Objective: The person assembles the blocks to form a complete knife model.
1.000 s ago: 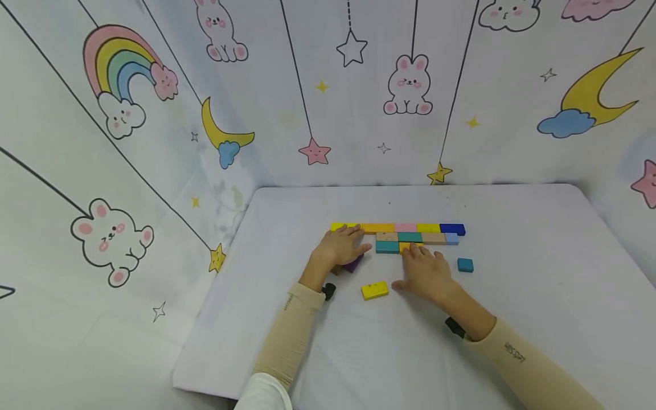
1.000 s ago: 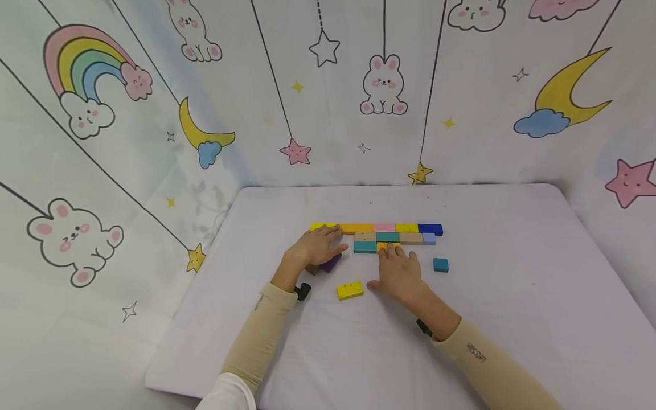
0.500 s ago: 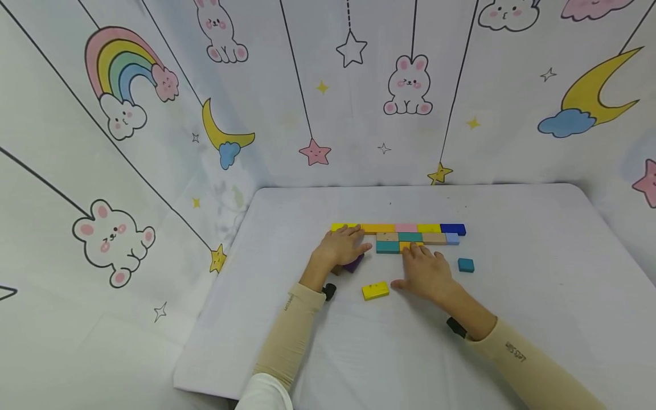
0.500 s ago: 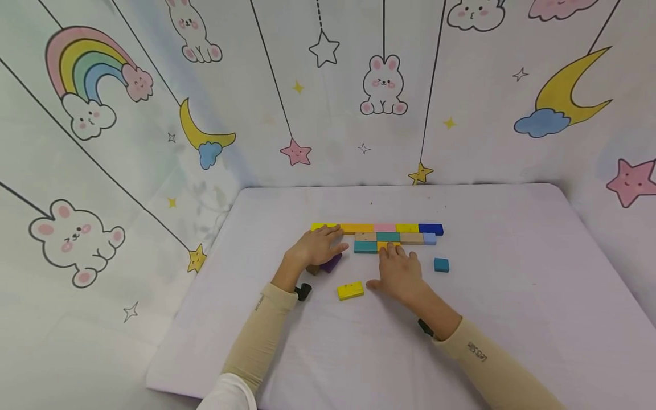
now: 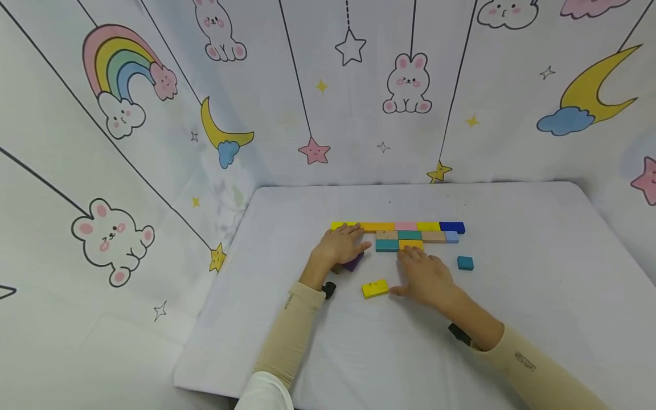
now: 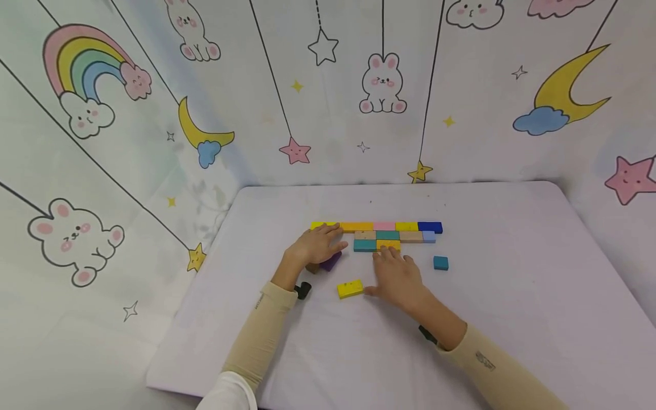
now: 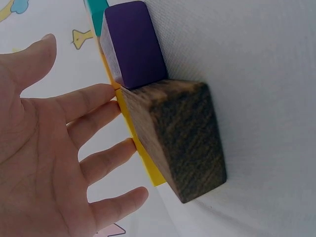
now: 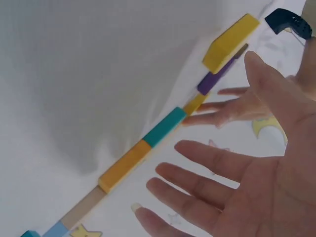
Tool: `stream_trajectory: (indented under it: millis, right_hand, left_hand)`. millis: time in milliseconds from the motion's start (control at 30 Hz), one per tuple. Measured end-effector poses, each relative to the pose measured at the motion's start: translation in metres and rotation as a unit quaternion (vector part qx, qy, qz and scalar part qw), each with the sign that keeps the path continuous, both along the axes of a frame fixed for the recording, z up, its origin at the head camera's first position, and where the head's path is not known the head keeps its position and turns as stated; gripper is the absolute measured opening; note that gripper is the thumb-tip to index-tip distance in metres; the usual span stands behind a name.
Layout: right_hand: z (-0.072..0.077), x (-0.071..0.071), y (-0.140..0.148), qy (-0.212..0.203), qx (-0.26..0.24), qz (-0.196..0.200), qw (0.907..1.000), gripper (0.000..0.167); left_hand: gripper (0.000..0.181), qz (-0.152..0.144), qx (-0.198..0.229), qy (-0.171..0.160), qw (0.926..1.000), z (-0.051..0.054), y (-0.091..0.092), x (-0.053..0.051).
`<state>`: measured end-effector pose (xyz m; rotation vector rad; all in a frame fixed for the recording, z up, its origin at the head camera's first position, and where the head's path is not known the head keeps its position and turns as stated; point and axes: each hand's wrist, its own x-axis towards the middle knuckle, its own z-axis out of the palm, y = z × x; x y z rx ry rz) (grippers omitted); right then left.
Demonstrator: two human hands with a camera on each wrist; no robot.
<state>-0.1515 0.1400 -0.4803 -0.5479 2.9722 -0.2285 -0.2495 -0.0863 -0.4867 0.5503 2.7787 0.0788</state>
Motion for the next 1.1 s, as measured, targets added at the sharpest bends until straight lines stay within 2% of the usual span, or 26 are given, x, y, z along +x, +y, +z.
stream_trajectory:
  millis: [333,700,967,1100]
  right_hand:
    - [0.000,0.020,-0.013,-0.009,0.007,0.040,0.9992,0.083]
    - [-0.001,0.048,-0.018,-0.039,-0.008,0.116,0.9924,0.079]
    - [-0.005,0.057,-0.022,-0.053,0.006,0.128,0.9904,0.077]
    - [-0.007,0.059,-0.022,-0.045,0.008,0.138,0.9894,0.077]
  left_hand:
    - [0.067,0.003,0.007,0.002,1.0000,0.002,-0.001,-0.001]
    - [0.068,0.002,0.012,0.005,0.9999,0.003,0.000,0.001]
    - [0.068,-0.007,0.008,0.008,0.9999,0.000,-0.001,0.000]
    - [0.064,-0.009,0.001,0.009,0.9999,0.001,-0.002,-0.001]
